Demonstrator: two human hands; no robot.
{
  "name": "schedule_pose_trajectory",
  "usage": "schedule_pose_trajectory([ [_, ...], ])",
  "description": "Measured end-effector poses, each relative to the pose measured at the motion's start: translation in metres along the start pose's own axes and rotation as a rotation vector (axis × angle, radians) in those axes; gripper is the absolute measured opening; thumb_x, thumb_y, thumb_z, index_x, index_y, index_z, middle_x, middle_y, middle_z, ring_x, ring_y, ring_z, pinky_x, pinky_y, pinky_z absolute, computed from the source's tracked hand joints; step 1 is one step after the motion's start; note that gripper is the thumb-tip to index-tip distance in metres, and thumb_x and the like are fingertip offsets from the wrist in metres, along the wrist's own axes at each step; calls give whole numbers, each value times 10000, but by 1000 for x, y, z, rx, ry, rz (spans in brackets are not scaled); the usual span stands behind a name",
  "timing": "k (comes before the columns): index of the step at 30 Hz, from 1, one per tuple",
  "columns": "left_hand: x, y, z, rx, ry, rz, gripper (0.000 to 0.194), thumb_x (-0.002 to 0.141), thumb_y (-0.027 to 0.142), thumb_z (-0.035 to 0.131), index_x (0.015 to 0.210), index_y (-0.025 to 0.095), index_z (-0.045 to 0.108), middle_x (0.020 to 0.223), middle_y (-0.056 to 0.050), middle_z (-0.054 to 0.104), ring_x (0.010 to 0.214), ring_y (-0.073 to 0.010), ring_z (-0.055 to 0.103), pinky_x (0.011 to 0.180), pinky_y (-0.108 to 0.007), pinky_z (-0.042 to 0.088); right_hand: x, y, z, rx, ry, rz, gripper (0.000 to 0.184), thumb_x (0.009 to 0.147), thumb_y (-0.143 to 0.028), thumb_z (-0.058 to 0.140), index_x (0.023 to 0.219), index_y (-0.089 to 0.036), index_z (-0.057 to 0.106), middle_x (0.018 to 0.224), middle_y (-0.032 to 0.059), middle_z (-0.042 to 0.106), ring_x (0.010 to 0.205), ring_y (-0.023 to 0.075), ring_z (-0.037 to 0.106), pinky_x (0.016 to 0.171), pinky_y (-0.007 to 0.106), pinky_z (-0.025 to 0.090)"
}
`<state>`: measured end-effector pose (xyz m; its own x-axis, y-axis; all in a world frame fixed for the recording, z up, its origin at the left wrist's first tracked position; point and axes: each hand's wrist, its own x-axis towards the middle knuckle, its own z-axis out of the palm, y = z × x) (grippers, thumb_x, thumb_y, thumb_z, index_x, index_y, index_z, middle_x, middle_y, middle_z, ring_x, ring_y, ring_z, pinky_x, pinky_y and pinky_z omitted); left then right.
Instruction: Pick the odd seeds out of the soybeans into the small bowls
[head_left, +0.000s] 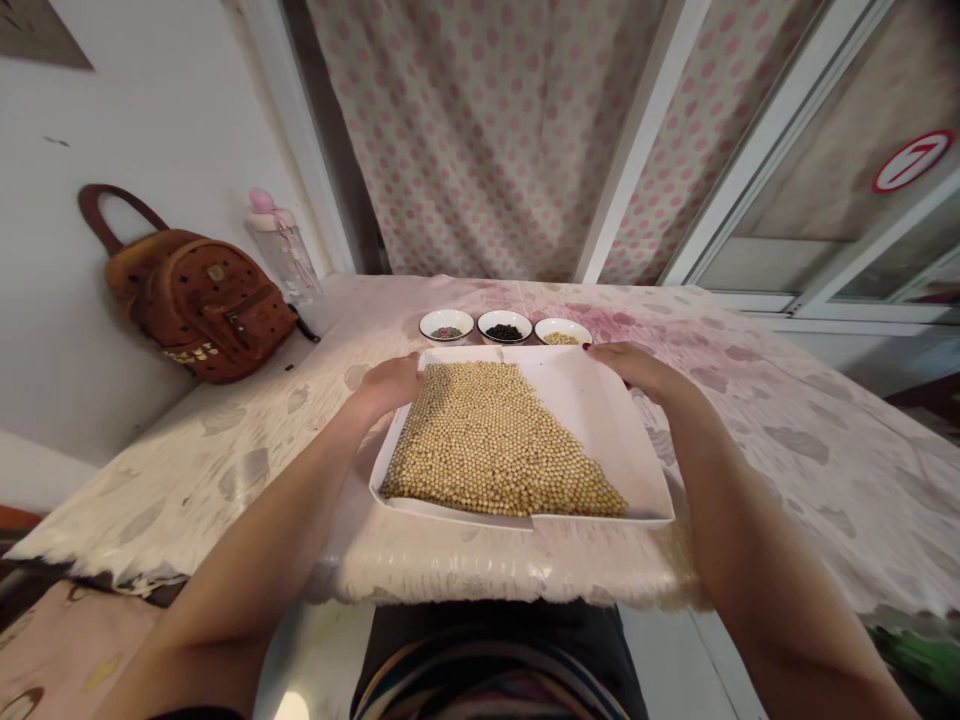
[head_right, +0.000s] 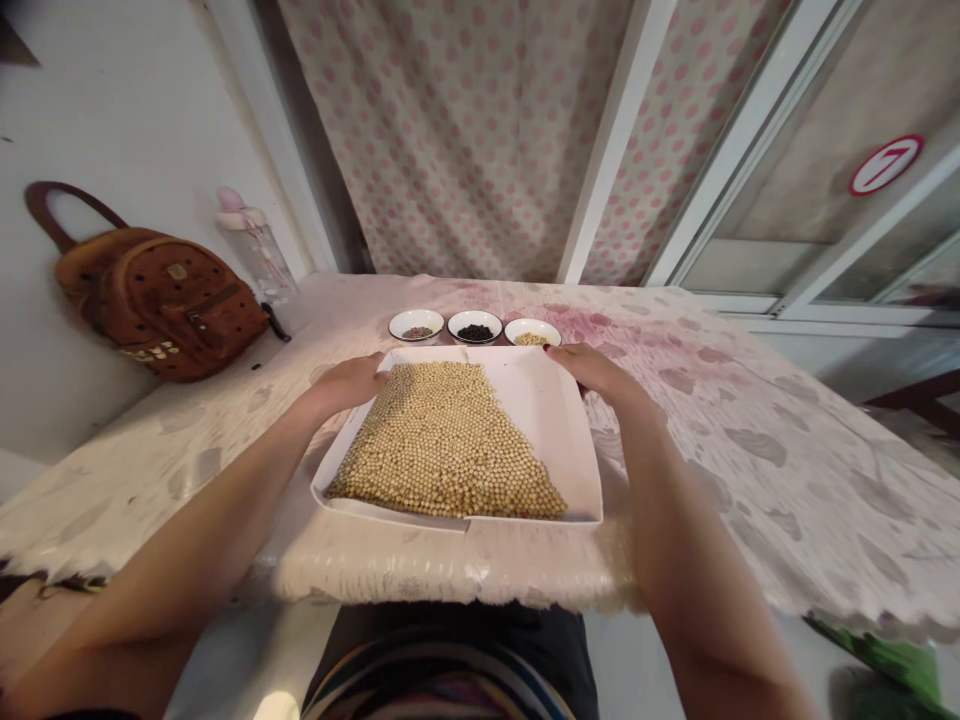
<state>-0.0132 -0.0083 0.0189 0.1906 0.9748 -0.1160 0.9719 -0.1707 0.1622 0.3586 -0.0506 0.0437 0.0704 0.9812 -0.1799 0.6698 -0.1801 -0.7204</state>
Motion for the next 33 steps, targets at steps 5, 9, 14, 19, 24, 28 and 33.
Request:
schedule_pose_trajectory([
  [5,3,-2,2,6,32,-17,452,925,378,400,1309,207,565,1233,-169,683,1124,-341,629,861,-418,492,6,2,7,-110,-58,-1,306,924,-425,516,977,-172,681,855,115,722,745,229,654,591,301,505],
  [9,4,-1,0,22,34,-61,424,914,373,410,1254,207,600,1235,-162,681,1117,-342,629,834,-423,506,12,4,13,-246,2,-34,258,899,-382,554,984,-167,669,909,124,725,773,230,665,624,295,500],
  [14,1,-1,-3,-20,82,-133,387,909,380,454,1227,237,623,1182,-135,700,1073,-334,640,795,-413,512,12,4,15,-373,64,17,270,896,-381,512,952,-163,661,772,100,698,649,212,641,634,317,467],
  [19,-2,3,-4,-159,299,-40,375,936,346,465,1257,214,607,1137,-123,676,1016,-275,635,852,-392,499,9,-1,16,-462,451,-81,202,856,-333,529,927,-184,647,868,118,690,843,252,634,745,339,448],
  [24,0,11,2,-294,443,211,264,926,230,481,1079,188,692,1047,-86,673,959,-202,622,888,-325,488,8,-13,41,-225,158,-260,128,828,-272,518,858,-197,617,784,46,662,713,172,585,642,282,424],
  [28,4,16,9,-366,444,327,198,906,197,530,975,182,715,980,-63,696,869,-173,626,816,-301,499,12,-13,65,-173,-58,-375,109,814,-266,534,850,-192,606,818,42,663,734,166,583,654,285,416],
  [33,6,17,15,-392,446,375,166,884,158,560,899,187,723,947,-54,716,833,-173,629,776,-301,489,23,-3,76,-222,-70,-433,106,820,-304,554,815,-212,606,830,43,674,751,187,587,650,306,402],
])
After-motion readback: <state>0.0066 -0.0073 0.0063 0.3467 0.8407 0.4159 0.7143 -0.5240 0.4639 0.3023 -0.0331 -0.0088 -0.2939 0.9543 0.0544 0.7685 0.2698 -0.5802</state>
